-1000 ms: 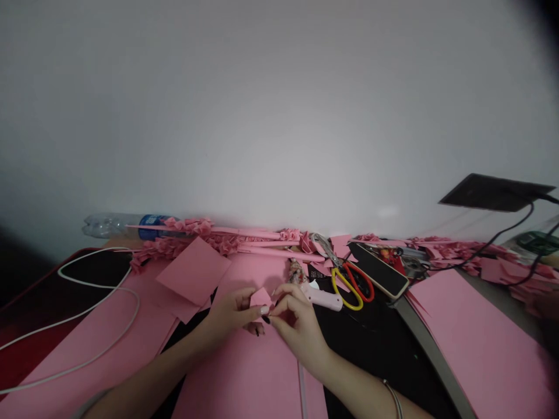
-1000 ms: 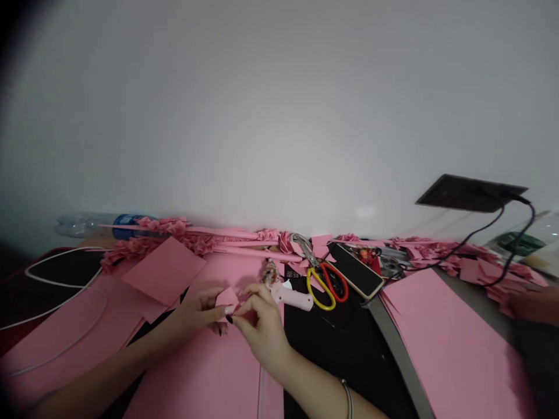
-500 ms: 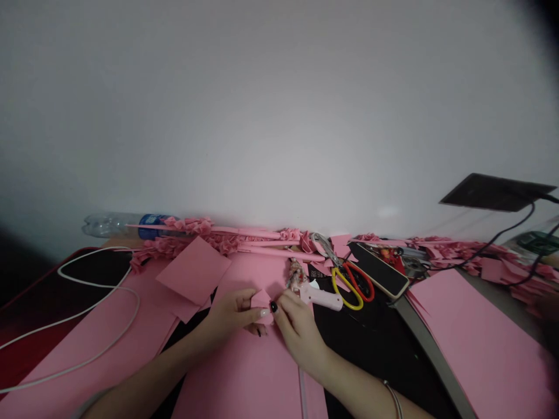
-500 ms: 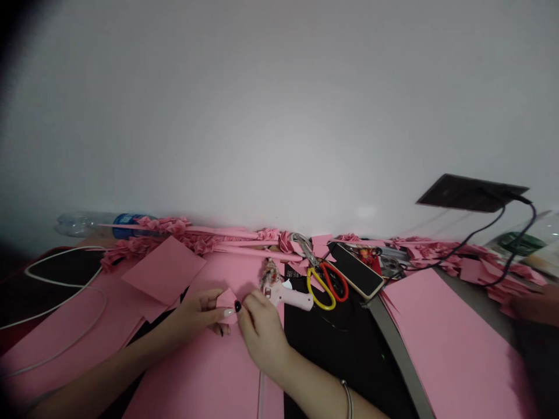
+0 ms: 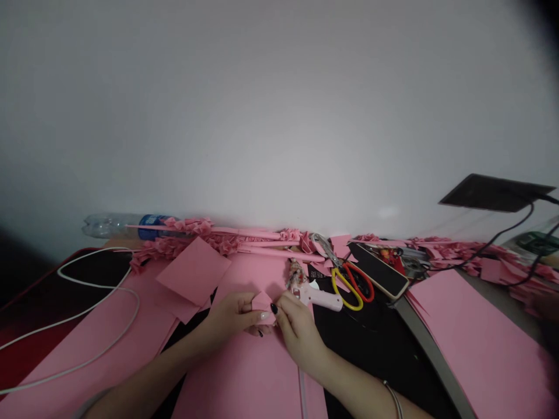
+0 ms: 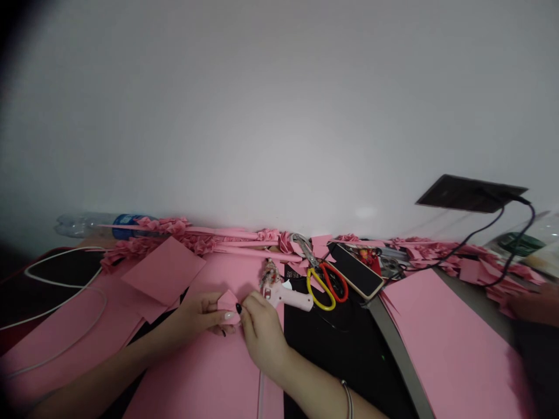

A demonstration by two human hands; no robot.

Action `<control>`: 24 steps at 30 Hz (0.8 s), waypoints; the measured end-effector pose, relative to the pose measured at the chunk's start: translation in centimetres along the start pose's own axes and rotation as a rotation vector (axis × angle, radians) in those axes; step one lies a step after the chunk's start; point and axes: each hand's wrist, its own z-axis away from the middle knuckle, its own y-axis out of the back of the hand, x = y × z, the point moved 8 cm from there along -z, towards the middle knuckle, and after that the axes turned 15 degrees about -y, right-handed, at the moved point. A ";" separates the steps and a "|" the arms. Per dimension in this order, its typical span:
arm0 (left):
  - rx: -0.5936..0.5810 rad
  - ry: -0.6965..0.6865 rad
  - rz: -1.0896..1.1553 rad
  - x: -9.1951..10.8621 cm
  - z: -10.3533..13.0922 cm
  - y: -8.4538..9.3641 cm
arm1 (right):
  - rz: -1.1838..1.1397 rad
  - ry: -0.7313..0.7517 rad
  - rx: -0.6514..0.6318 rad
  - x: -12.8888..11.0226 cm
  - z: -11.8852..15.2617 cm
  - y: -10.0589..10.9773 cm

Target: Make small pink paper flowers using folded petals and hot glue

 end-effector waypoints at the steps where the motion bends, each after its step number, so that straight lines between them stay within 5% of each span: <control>1: -0.007 -0.005 -0.007 0.1 0.0 -0.1 | 0.001 -0.005 -0.002 0.0 0.0 0.0; 24: -0.034 -0.009 0.055 0.0 0.2 -0.7 | -0.078 -0.007 0.045 0.2 0.1 0.3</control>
